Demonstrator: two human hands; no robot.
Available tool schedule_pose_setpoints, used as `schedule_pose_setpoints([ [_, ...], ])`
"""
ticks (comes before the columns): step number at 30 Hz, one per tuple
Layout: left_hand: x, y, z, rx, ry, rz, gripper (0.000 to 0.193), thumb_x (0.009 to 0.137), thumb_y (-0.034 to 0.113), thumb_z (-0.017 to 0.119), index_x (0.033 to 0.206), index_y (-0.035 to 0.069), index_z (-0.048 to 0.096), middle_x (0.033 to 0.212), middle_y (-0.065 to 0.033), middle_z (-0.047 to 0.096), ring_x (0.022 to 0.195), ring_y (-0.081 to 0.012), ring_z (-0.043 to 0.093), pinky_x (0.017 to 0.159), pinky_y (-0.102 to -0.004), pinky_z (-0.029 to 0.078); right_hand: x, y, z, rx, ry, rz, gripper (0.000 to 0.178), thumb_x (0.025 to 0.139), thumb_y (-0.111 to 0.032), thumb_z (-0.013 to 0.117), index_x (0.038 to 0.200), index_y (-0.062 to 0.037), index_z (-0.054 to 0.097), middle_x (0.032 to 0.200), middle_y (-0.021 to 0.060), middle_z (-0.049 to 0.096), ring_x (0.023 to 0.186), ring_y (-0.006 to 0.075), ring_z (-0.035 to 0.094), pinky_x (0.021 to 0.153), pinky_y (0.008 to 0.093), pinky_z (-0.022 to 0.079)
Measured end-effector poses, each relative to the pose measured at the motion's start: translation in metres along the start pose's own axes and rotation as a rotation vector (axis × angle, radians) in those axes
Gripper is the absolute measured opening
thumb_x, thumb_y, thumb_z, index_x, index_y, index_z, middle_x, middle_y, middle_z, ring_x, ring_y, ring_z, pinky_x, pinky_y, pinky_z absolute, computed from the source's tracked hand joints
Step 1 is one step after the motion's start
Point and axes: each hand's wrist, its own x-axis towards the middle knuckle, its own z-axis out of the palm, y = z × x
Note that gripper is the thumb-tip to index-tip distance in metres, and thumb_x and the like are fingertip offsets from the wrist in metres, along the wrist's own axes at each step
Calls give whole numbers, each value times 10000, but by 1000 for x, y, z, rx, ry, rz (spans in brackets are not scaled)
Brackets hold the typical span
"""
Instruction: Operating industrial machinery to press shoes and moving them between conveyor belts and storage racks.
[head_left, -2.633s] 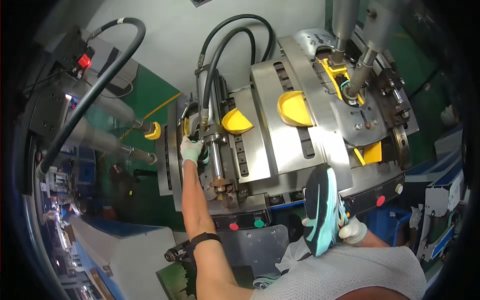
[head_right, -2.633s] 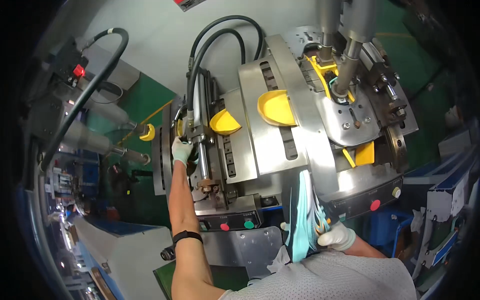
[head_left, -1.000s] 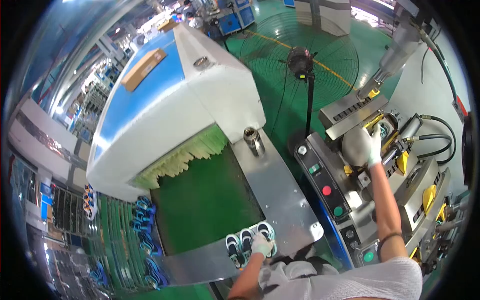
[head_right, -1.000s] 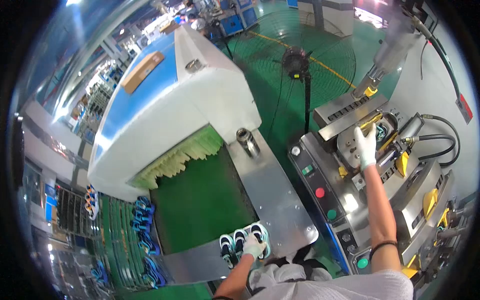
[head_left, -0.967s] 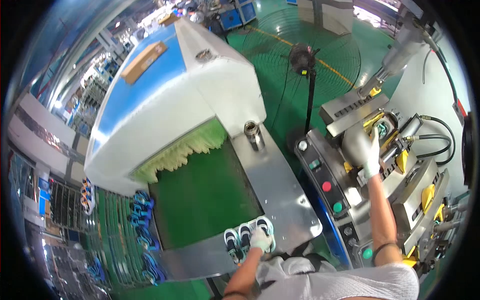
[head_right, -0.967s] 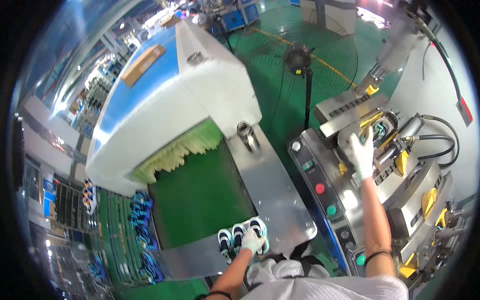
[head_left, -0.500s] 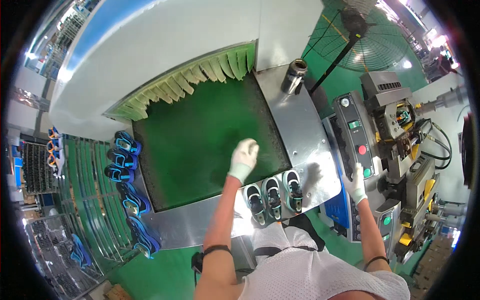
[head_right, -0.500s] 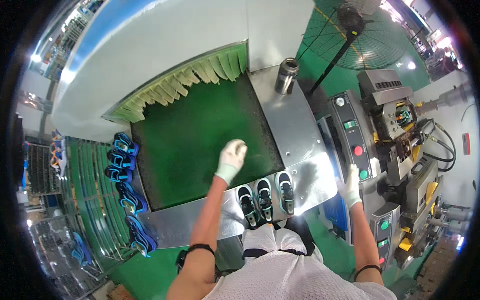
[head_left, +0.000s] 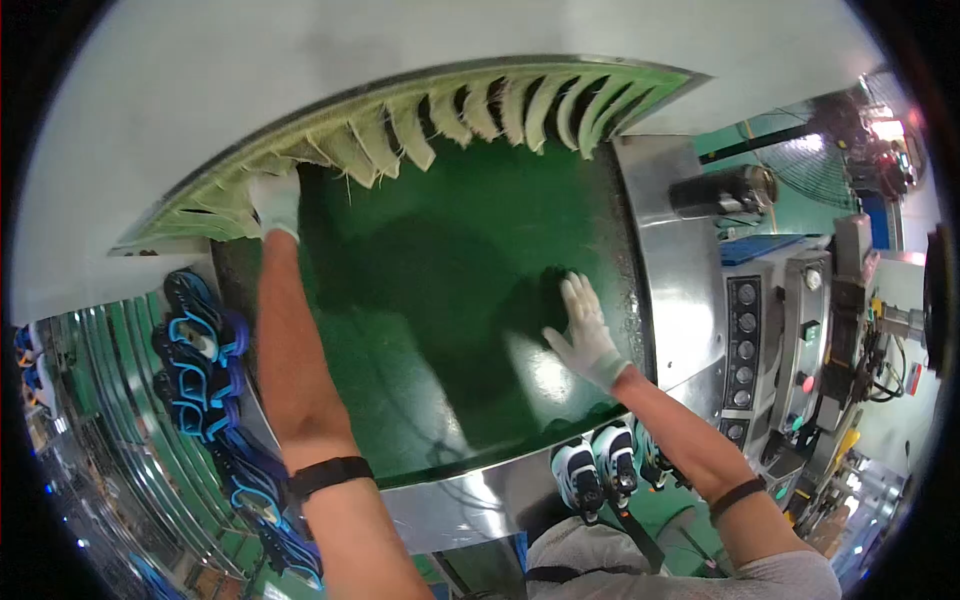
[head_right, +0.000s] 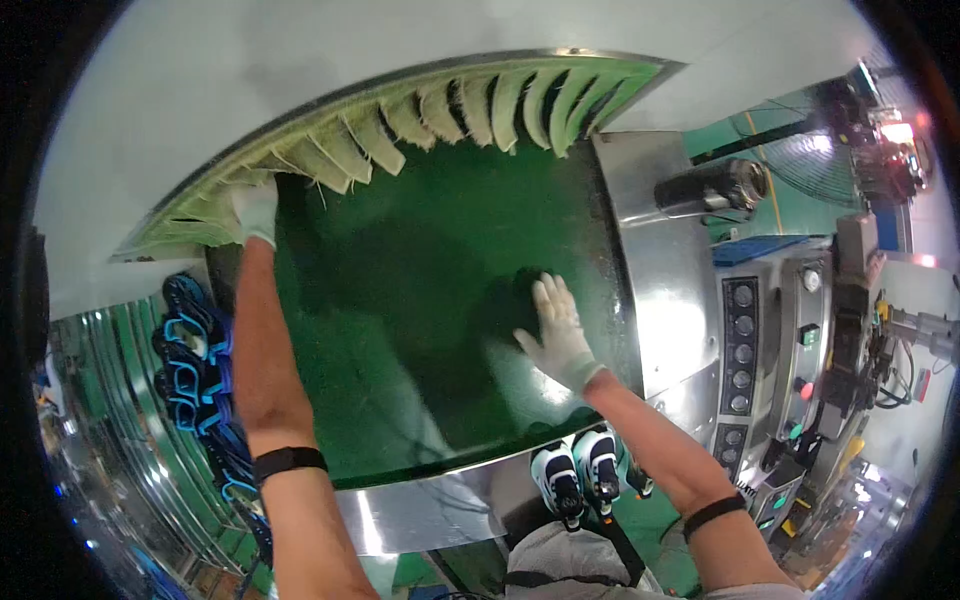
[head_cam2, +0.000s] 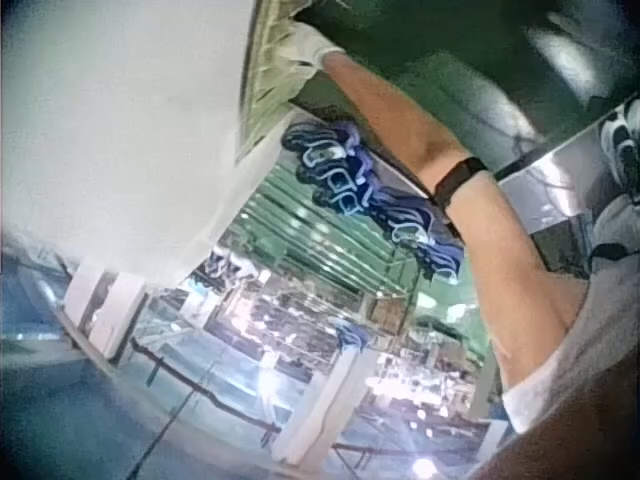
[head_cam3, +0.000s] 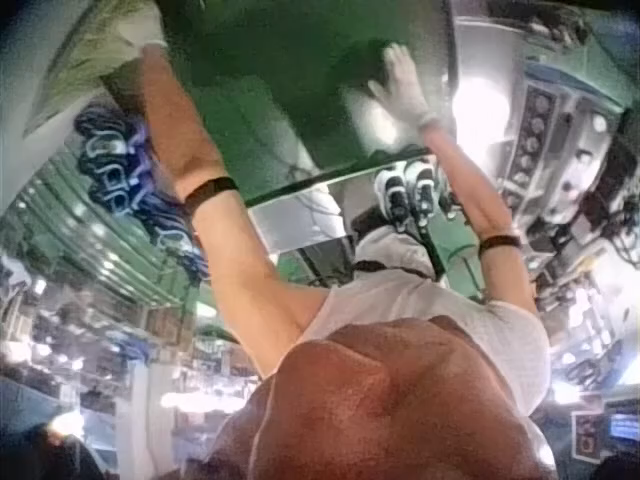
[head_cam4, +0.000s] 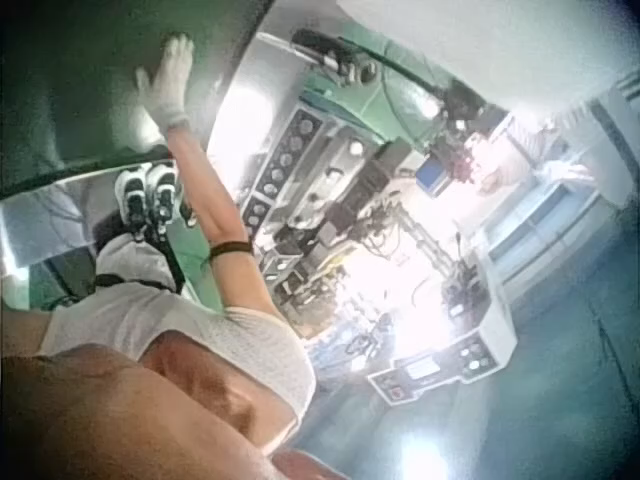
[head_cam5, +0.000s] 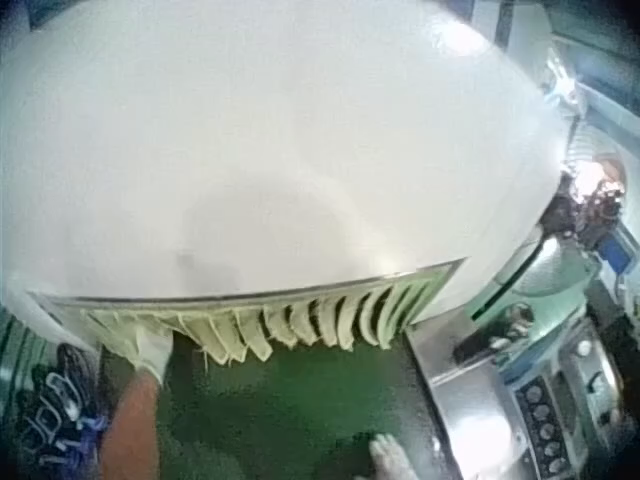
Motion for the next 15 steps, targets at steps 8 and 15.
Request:
schedule_pose_setpoints([
  [8, 127, -269, 190, -288, -86, 84, 302, 933, 274, 562, 1087, 47, 688, 1164, -187, 660, 1066, -416, 618, 939, -469, 487, 53, -31, 95, -186, -85, -140, 791, 882, -370, 576, 1473, 66, 283, 1568, 277, 213, 1480, 456, 153, 1199, 574, 152],
  [15, 135, -268, 158, -481, 5, 251, 299, 963, 299, 522, 1056, 86, 711, 1093, -143, 703, 994, -418, 651, 889, -472, 509, 62, -51, 80, -153, -59, -160, 741, 890, -366, 580, 1450, 66, 356, 1569, 253, 245, 1477, 425, 187, 1207, 536, 169],
])
